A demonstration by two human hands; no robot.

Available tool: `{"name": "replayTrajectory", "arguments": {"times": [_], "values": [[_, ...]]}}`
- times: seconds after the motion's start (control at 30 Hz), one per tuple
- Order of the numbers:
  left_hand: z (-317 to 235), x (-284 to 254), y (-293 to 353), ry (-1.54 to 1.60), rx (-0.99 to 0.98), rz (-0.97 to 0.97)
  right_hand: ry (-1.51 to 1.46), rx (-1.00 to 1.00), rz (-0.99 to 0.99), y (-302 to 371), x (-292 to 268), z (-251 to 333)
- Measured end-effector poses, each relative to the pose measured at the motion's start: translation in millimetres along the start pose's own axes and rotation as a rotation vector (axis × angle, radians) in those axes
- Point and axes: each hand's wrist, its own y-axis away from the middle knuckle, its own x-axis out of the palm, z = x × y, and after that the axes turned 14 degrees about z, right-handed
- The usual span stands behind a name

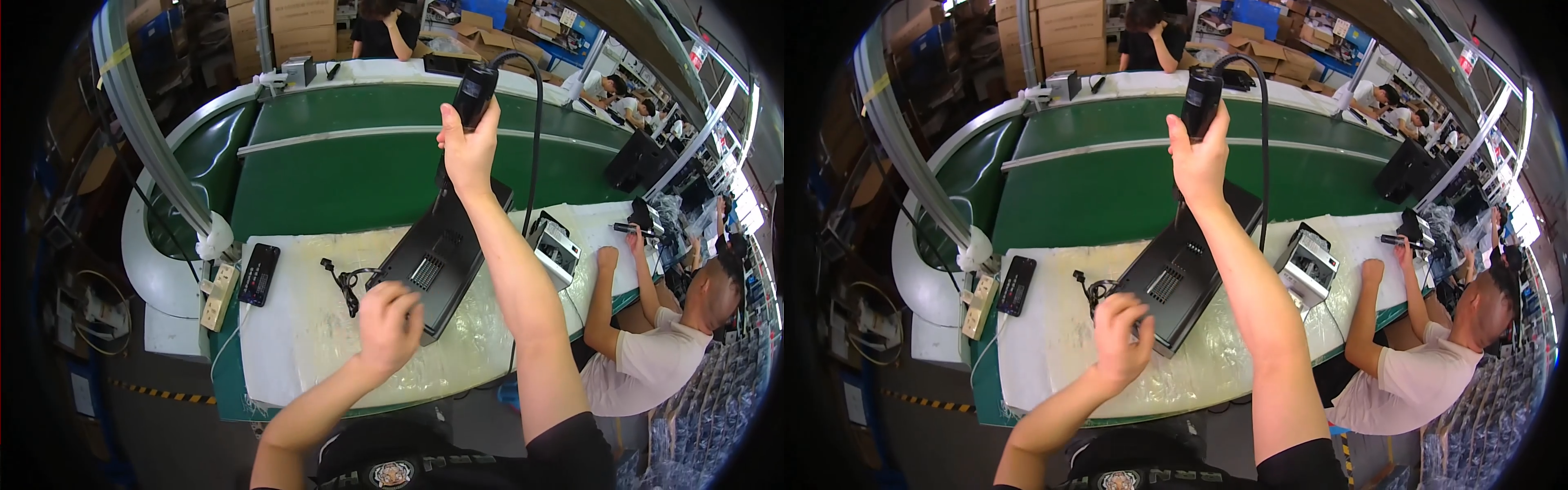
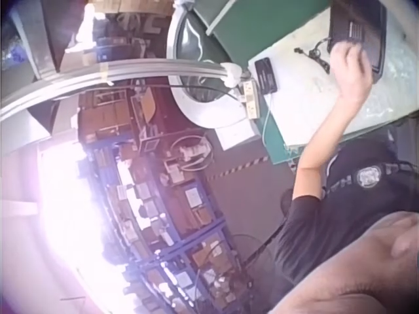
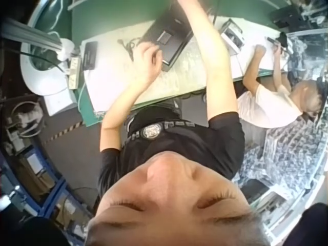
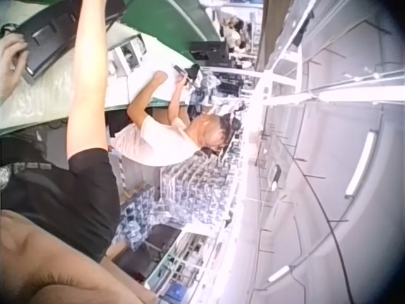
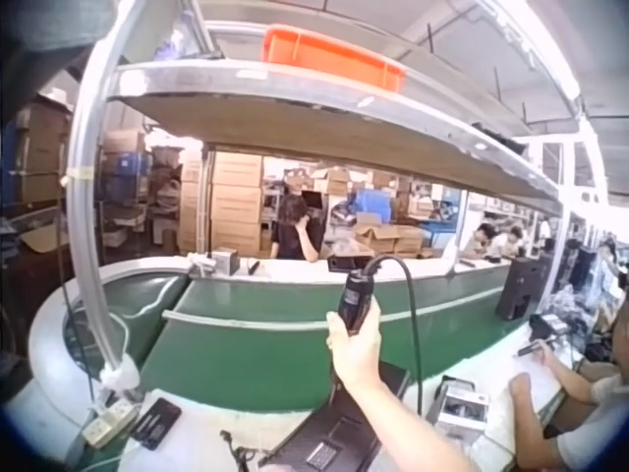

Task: The person assembles an electronic casing using an electric screwdriver to secure screws, then tests a charging cable by connecting it to a smartphone and a power strip.

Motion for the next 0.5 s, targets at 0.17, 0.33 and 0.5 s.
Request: {"name": "replayTrajectory", "arguments": {"times": [0.17,0.33,0.5], "values": [[12.3,-1.8,44.2,0.217,-0.487,-0.118,-0.044,0.008,-0.043,2.2,-15.3,20.6],[18.1,-1.7,23.3,0.435,-0.612,0.051,0.256,-0.24,-0.247,53.7,-113.5,62.7],[23.1,-7.2,-4.0,0.69,-0.818,0.13,0.517,-0.097,-0.362,136.6,-168.3,63.4]]}}
